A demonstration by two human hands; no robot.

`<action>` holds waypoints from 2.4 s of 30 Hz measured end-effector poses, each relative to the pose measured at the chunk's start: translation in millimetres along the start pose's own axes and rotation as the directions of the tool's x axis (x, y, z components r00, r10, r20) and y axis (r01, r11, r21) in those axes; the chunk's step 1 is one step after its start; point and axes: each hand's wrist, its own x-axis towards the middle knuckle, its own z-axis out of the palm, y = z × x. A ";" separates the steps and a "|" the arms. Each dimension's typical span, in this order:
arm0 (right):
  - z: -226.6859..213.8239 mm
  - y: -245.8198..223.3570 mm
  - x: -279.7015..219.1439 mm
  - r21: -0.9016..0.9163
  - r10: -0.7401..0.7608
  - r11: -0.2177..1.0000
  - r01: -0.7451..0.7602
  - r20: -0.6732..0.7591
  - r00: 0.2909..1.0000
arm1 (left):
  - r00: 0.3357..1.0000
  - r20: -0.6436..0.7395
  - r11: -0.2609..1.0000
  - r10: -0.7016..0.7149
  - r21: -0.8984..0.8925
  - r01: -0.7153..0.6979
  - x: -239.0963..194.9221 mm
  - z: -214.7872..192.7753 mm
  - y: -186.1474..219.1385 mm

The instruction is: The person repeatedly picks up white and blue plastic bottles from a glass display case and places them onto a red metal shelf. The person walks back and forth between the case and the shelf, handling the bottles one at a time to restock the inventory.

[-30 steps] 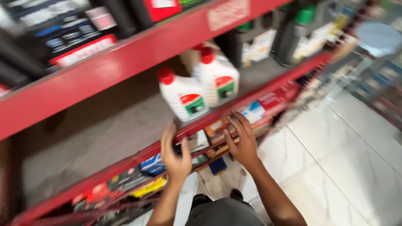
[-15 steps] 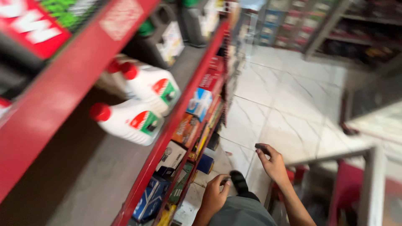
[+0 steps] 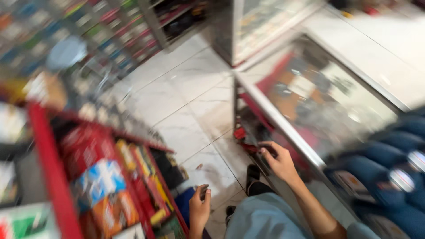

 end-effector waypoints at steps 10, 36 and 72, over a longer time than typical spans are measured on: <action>-85.1 -56.5 -44.1 -0.136 -0.300 0.954 0.267 -0.400 0.866 | 0.850 0.469 0.961 0.241 0.008 -0.277 74.8 119.5 163.6; -144.5 -141.1 -139.7 -0.520 -0.262 0.828 -0.211 -0.691 0.674 | -0.025 0.768 0.621 0.640 -0.536 -0.572 32.4 243.7 318.3; 197.0 -126.4 -14.5 0.171 -0.127 0.984 -0.056 0.881 0.456 | 0.852 -0.522 0.886 -0.041 -0.412 -0.210 -108.9 -142.1 162.2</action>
